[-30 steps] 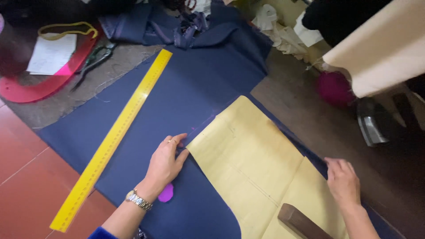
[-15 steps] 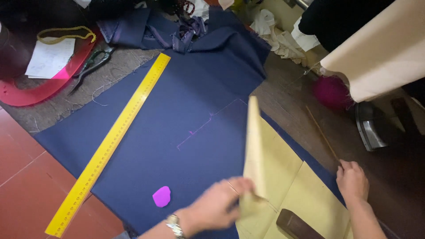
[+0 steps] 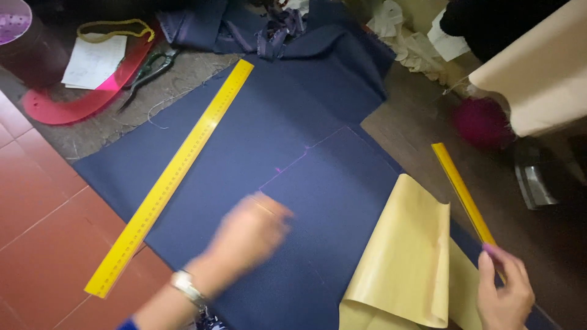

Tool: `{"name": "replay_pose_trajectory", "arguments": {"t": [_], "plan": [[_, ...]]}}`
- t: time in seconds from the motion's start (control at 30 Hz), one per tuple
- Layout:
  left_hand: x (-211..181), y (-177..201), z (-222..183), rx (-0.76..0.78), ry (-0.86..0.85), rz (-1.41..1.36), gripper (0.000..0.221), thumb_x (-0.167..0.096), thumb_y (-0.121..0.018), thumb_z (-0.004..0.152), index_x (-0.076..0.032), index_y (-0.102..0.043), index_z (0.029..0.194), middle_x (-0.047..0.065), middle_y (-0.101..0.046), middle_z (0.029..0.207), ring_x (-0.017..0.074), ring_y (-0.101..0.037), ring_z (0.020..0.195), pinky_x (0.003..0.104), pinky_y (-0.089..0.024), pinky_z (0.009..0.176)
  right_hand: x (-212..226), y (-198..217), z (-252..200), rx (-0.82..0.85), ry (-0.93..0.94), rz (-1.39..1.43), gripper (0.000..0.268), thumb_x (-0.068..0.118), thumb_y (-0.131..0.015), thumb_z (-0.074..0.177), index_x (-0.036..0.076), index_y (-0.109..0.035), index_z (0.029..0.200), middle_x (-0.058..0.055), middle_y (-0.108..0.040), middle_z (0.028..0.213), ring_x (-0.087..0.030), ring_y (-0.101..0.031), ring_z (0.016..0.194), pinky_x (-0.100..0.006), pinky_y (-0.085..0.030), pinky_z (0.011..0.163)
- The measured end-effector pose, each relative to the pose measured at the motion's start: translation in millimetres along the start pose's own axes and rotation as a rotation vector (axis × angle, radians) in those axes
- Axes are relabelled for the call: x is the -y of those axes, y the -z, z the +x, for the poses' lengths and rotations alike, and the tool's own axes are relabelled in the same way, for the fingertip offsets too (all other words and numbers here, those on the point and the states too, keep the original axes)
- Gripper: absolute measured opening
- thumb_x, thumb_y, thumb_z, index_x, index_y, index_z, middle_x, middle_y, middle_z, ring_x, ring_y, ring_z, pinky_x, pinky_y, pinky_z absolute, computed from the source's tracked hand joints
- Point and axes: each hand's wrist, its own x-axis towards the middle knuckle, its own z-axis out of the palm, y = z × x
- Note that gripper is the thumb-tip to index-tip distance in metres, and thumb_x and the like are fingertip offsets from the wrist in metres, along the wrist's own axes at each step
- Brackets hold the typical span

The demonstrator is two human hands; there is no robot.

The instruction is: Using a ruler and tailor's chalk to mark cutting lines on blue fabric according to a paper pattern.

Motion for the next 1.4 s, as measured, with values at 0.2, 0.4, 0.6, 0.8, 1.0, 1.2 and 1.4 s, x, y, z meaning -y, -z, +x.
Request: {"name": "replay_pose_trajectory", "arguments": {"t": [0.2, 0.4, 0.6, 0.8, 1.0, 1.2, 1.4], "plan": [[130, 86, -36, -0.251, 0.561, 0.408, 0.046, -0.034, -0.076, 0.077, -0.009, -0.066, 0.115, 0.021, -0.059, 0.105, 0.0396, -0.054, 0.097, 0.046, -0.045, 0.088, 49, 4, -44, -0.061, -0.013, 0.02, 0.009, -0.01, -0.063, 0.107, -0.01, -0.069, 0.113, -0.022, -0.066, 0.11, -0.027, -0.062, 0.096, -0.035, -0.051, 0.094], [116, 103, -34, -0.158, 0.72, 0.247, 0.044, -0.027, -0.073, 0.079, -0.01, -0.06, 0.117, 0.008, -0.059, 0.088, 0.0266, -0.053, 0.098, 0.046, -0.046, 0.076, 155, -15, -47, 0.071, -0.04, 0.116, 0.012, 0.0, -0.064, 0.091, -0.004, -0.068, 0.102, -0.015, -0.066, 0.103, -0.024, -0.062, 0.097, -0.034, -0.048, 0.095], [155, 97, -42, -0.151, 0.674, 0.347, 0.049, -0.036, -0.077, 0.079, -0.007, -0.068, 0.118, 0.016, -0.068, 0.101, 0.0344, -0.064, 0.089, 0.047, -0.049, 0.071, 141, -33, -33, 0.064, -0.407, 0.192, 0.024, 0.011, -0.059, 0.091, 0.005, -0.066, 0.113, -0.009, -0.059, 0.109, -0.017, -0.061, 0.089, -0.028, -0.051, 0.083], [232, 51, -75, -0.408, 0.617, -0.303, 0.021, -0.02, -0.057, 0.114, -0.001, -0.051, 0.122, 0.017, -0.051, 0.099, 0.0239, -0.048, 0.083, 0.037, -0.04, 0.067, -29, -17, 5, 0.019, -0.402, -0.142, 0.02, 0.015, -0.062, 0.091, 0.007, -0.07, 0.107, -0.012, -0.065, 0.098, -0.025, -0.065, 0.085, -0.037, -0.049, 0.081], [71, 70, -40, -0.463, 0.782, -0.371, 0.029, -0.03, -0.049, 0.113, -0.005, -0.059, 0.125, 0.01, -0.058, 0.094, 0.0164, -0.051, 0.074, 0.032, -0.039, 0.058, -88, -2, 50, 0.266, -0.667, -0.29, 0.027, 0.02, -0.067, 0.091, 0.006, -0.066, 0.114, -0.012, -0.064, 0.111, -0.025, -0.065, 0.09, -0.039, -0.052, 0.082], [30, 33, -21, -0.272, 0.715, -1.013, 0.029, 0.002, -0.059, 0.089, 0.0, -0.042, 0.113, 0.02, -0.059, 0.093, 0.0261, -0.062, 0.07, 0.038, -0.057, 0.055, -29, -9, 63, 0.147, -0.411, -0.181, 0.014, 0.009, -0.064, 0.096, 0.004, -0.067, 0.109, -0.014, -0.064, 0.105, -0.024, -0.065, 0.088, -0.038, -0.052, 0.076], [13, 18, -23, -0.164, 0.88, -0.916, 0.031, -0.001, -0.059, 0.091, -0.003, -0.032, 0.107, 0.021, -0.057, 0.078, 0.032, -0.068, 0.061, 0.037, -0.06, 0.054, -69, -20, 63, 0.08, -0.275, -0.027, 0.01, 0.009, -0.065, 0.102, 0.007, -0.069, 0.111, -0.009, -0.068, 0.095, -0.018, -0.064, 0.084, -0.032, -0.05, 0.076]]}}
